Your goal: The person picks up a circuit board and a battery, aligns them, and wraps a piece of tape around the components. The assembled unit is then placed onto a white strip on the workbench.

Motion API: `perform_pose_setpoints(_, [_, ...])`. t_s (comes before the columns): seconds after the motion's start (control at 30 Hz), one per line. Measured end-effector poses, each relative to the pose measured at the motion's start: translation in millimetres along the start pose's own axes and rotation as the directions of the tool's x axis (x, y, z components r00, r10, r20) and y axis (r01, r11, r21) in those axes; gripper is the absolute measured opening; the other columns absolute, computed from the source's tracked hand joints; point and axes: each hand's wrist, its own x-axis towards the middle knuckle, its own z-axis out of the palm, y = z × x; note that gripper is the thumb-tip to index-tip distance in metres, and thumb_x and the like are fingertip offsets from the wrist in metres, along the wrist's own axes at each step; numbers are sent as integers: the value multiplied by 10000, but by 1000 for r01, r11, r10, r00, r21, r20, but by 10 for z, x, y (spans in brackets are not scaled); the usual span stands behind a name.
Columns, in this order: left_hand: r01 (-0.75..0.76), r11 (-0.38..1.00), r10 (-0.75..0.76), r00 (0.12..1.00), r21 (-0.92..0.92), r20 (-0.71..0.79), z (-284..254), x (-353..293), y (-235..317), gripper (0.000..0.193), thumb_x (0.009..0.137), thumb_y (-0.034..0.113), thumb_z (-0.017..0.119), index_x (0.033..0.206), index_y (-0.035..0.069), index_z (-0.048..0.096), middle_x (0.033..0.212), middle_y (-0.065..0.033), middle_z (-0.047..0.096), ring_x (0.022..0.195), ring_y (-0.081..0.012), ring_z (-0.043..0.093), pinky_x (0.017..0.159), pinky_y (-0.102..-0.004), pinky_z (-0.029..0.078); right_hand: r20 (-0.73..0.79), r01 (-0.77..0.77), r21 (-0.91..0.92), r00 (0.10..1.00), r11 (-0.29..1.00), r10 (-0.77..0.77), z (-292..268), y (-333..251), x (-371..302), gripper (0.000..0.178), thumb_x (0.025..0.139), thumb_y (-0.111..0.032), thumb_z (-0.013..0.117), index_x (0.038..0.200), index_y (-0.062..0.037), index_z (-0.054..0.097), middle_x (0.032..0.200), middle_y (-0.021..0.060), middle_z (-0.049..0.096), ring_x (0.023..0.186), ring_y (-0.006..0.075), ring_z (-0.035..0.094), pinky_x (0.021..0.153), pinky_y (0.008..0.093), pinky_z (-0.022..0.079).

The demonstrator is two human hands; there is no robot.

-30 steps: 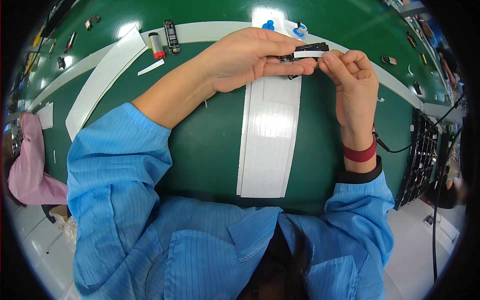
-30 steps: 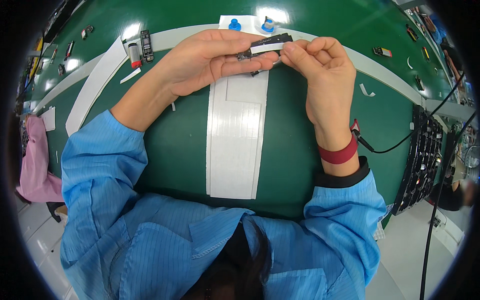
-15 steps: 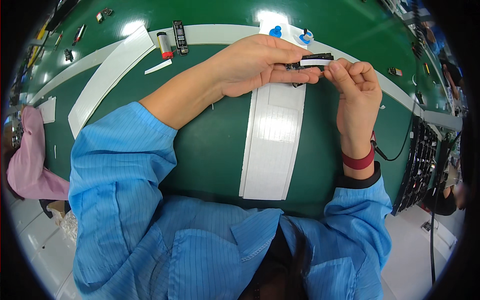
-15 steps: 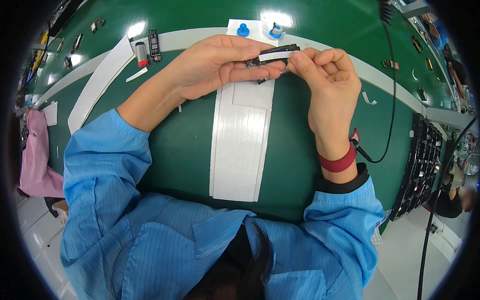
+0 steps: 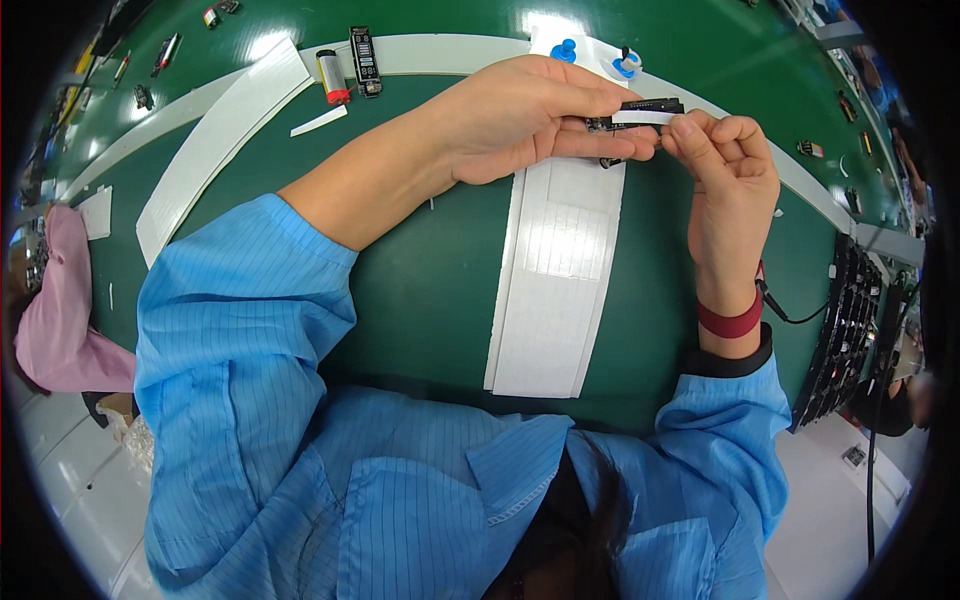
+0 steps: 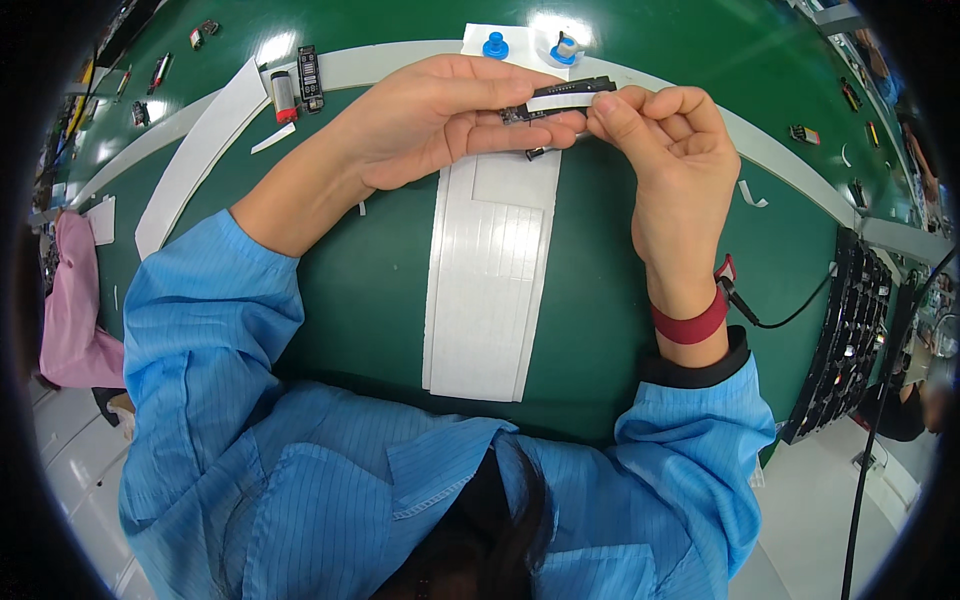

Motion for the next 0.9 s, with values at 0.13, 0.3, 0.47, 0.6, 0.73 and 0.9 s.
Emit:
perform_pose_setpoints(0.13, [4, 1000, -4, 1000, 17, -29, 13, -11, 17, 372, 920, 148, 412, 1143, -149, 431, 1107, -261, 514, 1022, -282, 558, 912, -280, 458, -21, -18, 19, 1000, 1000, 18, -24, 13, 17, 168, 751, 68, 618, 795, -11, 476, 829, 133, 603, 734, 174, 612, 710, 260, 513])
perform_pose_setpoints(0.3, [7, 1000, -6, 999, 28, -32, 32, -27, 25, 366, 919, 142, 411, 1137, -152, 432, 1106, -262, 515, 1018, -283, 561, 909, -274, 458, -1, -29, 21, 1000, 999, 29, -26, 3, 7, 163, 758, 57, 616, 796, -11, 472, 836, 135, 602, 738, 174, 610, 709, 260, 514])
perform_pose_setpoints(0.47, [-8, 1000, 8, 1000, 20, -21, 32, -19, 7, 349, 916, 132, 415, 1121, -149, 444, 1089, -261, 528, 1014, -280, 564, 908, -269, 458, 3, -50, 45, 999, 998, 50, -42, -7, 0, 156, 768, 59, 602, 794, -15, 467, 840, 142, 603, 744, 177, 611, 719, 253, 511])
perform_pose_setpoints(0.6, [7, 1000, -7, 1000, -1, -21, 24, -14, 15, 339, 913, 125, 417, 1112, -147, 451, 1071, -260, 538, 1013, -280, 565, 910, -269, 456, 2, -83, 66, 997, 994, 83, -46, -18, 5, 155, 772, 63, 593, 789, -21, 464, 841, 147, 605, 742, 179, 611, 726, 249, 509])
perform_pose_setpoints(0.73, [9, 1000, -9, 999, -10, -40, 30, -20, 12, 339, 913, 126, 416, 1109, -149, 451, 1077, -262, 534, 1014, -280, 565, 910, -270, 456, -7, -65, 80, 998, 995, 65, -43, -26, 5, 158, 769, 61, 599, 788, -21, 466, 835, 141, 604, 734, 175, 609, 721, 248, 505])
perform_pose_setpoints(0.9, [-5, 1000, 5, 1000, 6, -29, 30, -23, 17, 345, 915, 131, 415, 1114, -149, 447, 1084, -257, 529, 1010, -272, 567, 909, -268, 458, 4, -24, -2, 1000, 1000, 24, -26, -7, 3, 166, 762, 56, 612, 788, -21, 468, 820, 127, 602, 722, 167, 603, 709, 247, 496])
